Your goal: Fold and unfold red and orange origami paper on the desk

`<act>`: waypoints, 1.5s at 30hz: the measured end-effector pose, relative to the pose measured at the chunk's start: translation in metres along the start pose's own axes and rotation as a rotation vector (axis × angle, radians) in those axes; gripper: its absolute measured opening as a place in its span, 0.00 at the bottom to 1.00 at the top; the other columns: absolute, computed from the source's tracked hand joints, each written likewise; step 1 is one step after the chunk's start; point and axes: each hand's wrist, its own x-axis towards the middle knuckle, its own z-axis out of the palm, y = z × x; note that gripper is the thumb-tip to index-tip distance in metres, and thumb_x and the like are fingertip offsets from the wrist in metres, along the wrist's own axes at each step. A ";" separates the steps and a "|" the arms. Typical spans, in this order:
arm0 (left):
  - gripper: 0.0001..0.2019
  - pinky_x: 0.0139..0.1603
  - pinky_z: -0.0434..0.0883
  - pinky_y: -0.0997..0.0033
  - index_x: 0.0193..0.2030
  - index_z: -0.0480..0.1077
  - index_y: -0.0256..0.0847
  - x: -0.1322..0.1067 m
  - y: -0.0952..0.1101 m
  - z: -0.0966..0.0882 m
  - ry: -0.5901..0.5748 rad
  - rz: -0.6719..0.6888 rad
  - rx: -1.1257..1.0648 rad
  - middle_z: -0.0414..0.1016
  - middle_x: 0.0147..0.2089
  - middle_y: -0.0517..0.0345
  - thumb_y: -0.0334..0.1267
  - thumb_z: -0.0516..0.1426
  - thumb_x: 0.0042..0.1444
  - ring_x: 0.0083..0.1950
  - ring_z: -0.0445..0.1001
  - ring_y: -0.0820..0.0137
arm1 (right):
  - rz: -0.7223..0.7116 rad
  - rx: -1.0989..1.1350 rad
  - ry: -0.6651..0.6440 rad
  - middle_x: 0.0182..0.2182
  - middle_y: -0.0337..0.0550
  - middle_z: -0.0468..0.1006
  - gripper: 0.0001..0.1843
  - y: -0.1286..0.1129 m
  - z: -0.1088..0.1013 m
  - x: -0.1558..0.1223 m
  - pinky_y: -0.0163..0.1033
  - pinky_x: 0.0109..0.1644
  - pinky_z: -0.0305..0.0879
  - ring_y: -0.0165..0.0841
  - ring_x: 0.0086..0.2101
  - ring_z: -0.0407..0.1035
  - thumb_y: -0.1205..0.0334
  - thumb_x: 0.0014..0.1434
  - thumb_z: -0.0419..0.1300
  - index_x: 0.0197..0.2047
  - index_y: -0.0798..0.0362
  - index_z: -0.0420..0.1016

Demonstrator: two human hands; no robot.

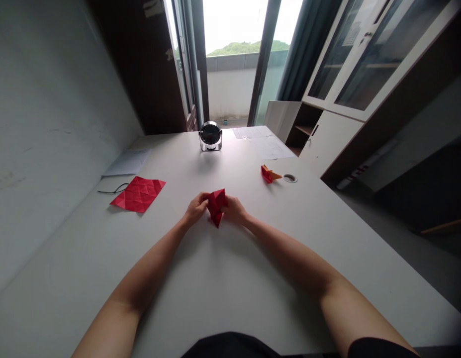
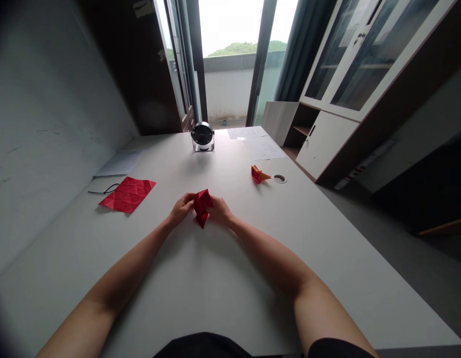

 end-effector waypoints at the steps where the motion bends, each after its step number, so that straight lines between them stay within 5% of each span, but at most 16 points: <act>1: 0.17 0.52 0.71 0.62 0.54 0.71 0.39 0.000 0.000 0.001 0.011 0.019 0.028 0.76 0.51 0.50 0.39 0.55 0.58 0.50 0.74 0.63 | 0.009 0.002 0.015 0.30 0.39 0.81 0.10 0.000 -0.001 0.001 0.34 0.34 0.67 0.34 0.31 0.74 0.69 0.51 0.58 0.37 0.54 0.76; 6: 0.33 0.69 0.58 0.49 0.70 0.57 0.46 -0.006 0.010 0.006 -0.010 0.202 0.355 0.54 0.73 0.45 0.44 0.59 0.59 0.72 0.55 0.53 | 0.025 -0.059 0.093 0.29 0.39 0.81 0.09 -0.006 -0.007 0.001 0.34 0.33 0.65 0.33 0.28 0.73 0.68 0.53 0.58 0.38 0.52 0.76; 11: 0.45 0.74 0.51 0.49 0.75 0.46 0.47 -0.012 0.016 0.009 -0.088 0.243 0.507 0.43 0.77 0.46 0.48 0.63 0.56 0.77 0.44 0.52 | -0.013 -0.211 0.102 0.28 0.38 0.80 0.11 -0.015 -0.010 -0.003 0.33 0.33 0.62 0.31 0.26 0.70 0.68 0.54 0.58 0.41 0.50 0.76; 22: 0.28 0.63 0.64 0.54 0.70 0.60 0.48 -0.015 0.025 0.011 0.084 0.178 0.477 0.60 0.71 0.48 0.44 0.55 0.64 0.66 0.65 0.54 | -0.068 -0.432 0.120 0.27 0.37 0.78 0.04 -0.014 -0.009 -0.005 0.34 0.31 0.55 0.32 0.25 0.68 0.62 0.61 0.56 0.39 0.48 0.72; 27: 0.28 0.50 0.67 0.62 0.66 0.66 0.49 -0.014 0.019 0.009 0.185 0.027 0.378 0.79 0.50 0.51 0.47 0.60 0.59 0.43 0.76 0.57 | -0.110 -0.505 0.133 0.26 0.38 0.78 0.05 -0.021 -0.007 -0.009 0.34 0.30 0.52 0.32 0.25 0.68 0.61 0.63 0.55 0.40 0.48 0.72; 31: 0.27 0.45 0.64 0.65 0.65 0.68 0.49 -0.014 0.018 0.008 0.198 -0.026 0.415 0.80 0.37 0.54 0.51 0.59 0.59 0.37 0.75 0.57 | -0.122 -0.530 0.164 0.26 0.39 0.78 0.06 -0.027 -0.007 -0.012 0.34 0.30 0.50 0.32 0.25 0.68 0.61 0.63 0.54 0.40 0.49 0.71; 37: 0.28 0.42 0.62 0.69 0.64 0.69 0.47 -0.019 0.026 0.012 0.106 -0.016 0.309 0.80 0.36 0.55 0.57 0.55 0.61 0.37 0.74 0.59 | -0.054 -0.542 0.201 0.25 0.40 0.77 0.03 -0.028 -0.008 -0.011 0.35 0.29 0.48 0.34 0.24 0.68 0.62 0.59 0.56 0.37 0.50 0.69; 45: 0.26 0.46 0.64 0.68 0.65 0.68 0.48 -0.023 0.029 0.016 0.061 0.055 0.392 0.80 0.46 0.52 0.51 0.56 0.62 0.41 0.76 0.58 | 0.062 -0.344 0.293 0.22 0.37 0.75 0.05 -0.020 -0.013 -0.006 0.34 0.28 0.53 0.33 0.22 0.66 0.57 0.59 0.57 0.35 0.49 0.69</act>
